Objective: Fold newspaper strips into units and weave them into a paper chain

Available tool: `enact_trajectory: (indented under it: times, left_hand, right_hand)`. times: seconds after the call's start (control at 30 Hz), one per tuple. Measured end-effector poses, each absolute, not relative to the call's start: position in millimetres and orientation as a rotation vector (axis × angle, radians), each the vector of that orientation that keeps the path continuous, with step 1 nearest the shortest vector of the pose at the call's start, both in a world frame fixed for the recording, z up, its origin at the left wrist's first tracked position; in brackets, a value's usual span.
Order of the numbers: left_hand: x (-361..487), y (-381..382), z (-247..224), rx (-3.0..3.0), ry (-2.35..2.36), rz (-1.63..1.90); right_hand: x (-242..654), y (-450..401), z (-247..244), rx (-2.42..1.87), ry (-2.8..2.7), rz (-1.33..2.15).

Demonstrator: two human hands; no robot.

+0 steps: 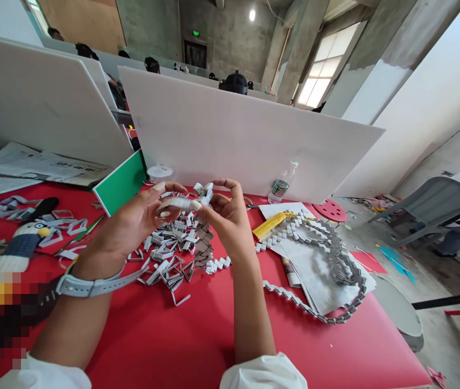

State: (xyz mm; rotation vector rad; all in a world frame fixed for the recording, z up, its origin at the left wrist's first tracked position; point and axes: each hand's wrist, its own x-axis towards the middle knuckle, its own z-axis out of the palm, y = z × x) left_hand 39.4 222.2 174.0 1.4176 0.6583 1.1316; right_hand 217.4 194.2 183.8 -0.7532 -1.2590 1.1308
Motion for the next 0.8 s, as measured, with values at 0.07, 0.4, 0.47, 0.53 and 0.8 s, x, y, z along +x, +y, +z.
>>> enact_trajectory:
  times: [0.07, 0.4, 0.47, 0.53, 0.8]
  left_hand:
    - [41, 222, 173, 1.477, 0.691, 1.218]
    - [44, 217, 180, 1.571, 0.579, 1.687]
    - [44, 216, 185, 1.582, 0.510, 1.699]
    - [44, 215, 187, 1.591, 0.456, 1.693]
    - [44, 212, 176, 1.684, 0.659, 1.705]
  right_hand:
    - [217, 194, 184, -0.764, -1.309, 1.106]
    - [216, 194, 179, -0.759, -1.381, 1.055]
    - [215, 194, 178, -0.764, -1.378, 1.066]
    - [215, 195, 178, -0.770, -1.370, 1.083]
    - [213, 197, 178, -0.710, -1.309, 1.127]
